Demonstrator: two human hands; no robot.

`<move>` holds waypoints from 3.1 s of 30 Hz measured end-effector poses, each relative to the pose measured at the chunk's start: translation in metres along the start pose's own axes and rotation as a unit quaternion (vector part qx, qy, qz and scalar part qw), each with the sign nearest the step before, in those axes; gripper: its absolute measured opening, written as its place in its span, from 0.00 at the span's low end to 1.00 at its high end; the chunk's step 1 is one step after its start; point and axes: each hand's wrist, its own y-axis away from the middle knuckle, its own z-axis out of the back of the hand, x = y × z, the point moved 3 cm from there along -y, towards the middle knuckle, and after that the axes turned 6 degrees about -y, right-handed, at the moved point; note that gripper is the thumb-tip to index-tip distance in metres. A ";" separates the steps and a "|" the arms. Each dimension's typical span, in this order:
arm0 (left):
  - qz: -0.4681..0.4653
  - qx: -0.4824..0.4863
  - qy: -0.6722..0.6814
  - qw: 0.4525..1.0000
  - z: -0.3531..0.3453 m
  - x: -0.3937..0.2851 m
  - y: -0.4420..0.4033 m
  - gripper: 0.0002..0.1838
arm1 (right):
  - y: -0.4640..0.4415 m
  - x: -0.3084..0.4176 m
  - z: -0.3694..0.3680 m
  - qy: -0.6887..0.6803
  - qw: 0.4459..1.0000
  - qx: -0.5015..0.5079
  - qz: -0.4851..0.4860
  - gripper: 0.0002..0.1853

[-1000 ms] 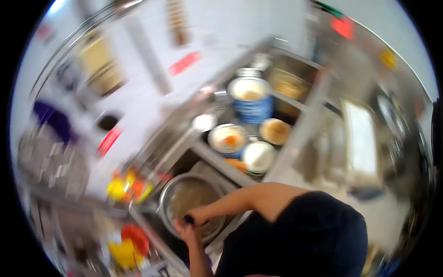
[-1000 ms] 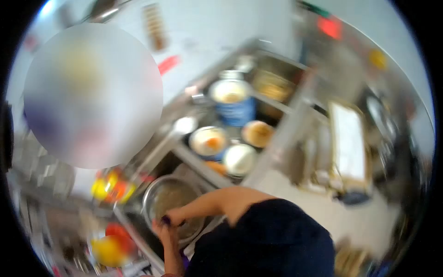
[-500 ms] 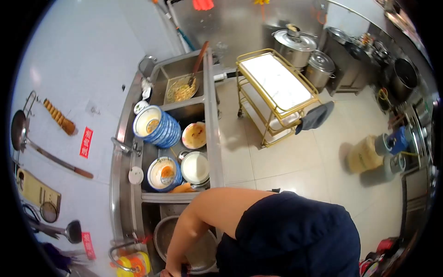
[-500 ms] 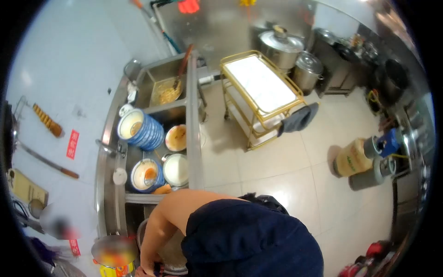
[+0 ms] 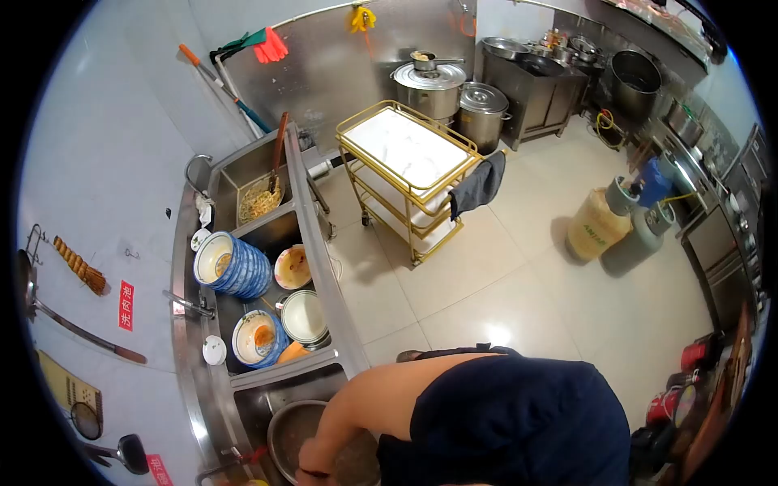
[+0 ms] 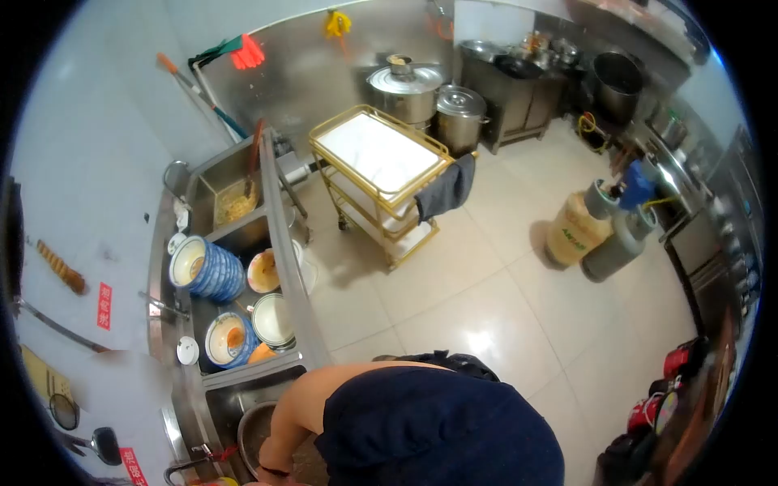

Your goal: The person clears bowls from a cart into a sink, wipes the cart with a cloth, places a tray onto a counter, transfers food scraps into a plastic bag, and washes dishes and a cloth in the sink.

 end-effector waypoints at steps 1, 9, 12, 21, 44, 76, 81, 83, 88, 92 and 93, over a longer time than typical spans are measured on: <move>-0.002 -0.001 0.010 1.000 -0.005 0.004 -0.001 0.20 | 0.009 0.003 0.007 0.010 0.999 -0.030 -0.012 0.12; 0.116 -0.056 0.333 0.934 0.011 -0.003 -0.010 0.23 | 0.045 0.030 0.075 0.069 0.998 -0.008 0.013 0.11; 0.161 -0.113 0.282 0.939 0.024 -0.002 -0.028 0.22 | 0.031 0.031 0.098 0.055 0.998 -0.002 0.019 0.20; 0.351 -0.054 0.656 0.666 0.054 -0.012 -0.040 0.09 | 0.008 0.055 0.145 0.203 0.968 -0.057 0.137 0.10; 0.198 -0.076 0.626 0.750 0.042 0.015 0.004 0.37 | 0.061 0.022 0.052 -0.461 0.887 -0.030 -0.028 0.27; 0.212 0.200 0.464 0.837 0.040 -0.079 -0.017 0.08 | 0.183 0.105 0.121 -0.087 0.898 -0.397 0.166 0.17; 0.141 0.214 0.488 0.834 0.083 -0.126 -0.025 0.06 | 0.173 0.091 0.151 -0.527 0.844 -0.102 0.023 0.18; 0.102 0.207 0.511 0.828 0.105 -0.145 -0.029 0.05 | 0.184 0.099 0.167 -0.659 0.749 -0.066 0.007 0.17; -0.161 0.216 0.819 0.506 0.134 -0.174 -0.058 0.13 | 0.161 0.085 0.154 -0.892 0.448 -0.023 -0.054 0.19; -0.097 0.053 0.888 0.446 0.147 -0.179 -0.078 0.18 | 0.129 0.080 0.130 -0.965 0.206 -0.024 0.161 0.15; -0.077 -0.002 0.883 0.463 0.146 -0.179 -0.087 0.17 | 0.131 0.084 0.124 -0.967 0.182 -0.008 0.177 0.15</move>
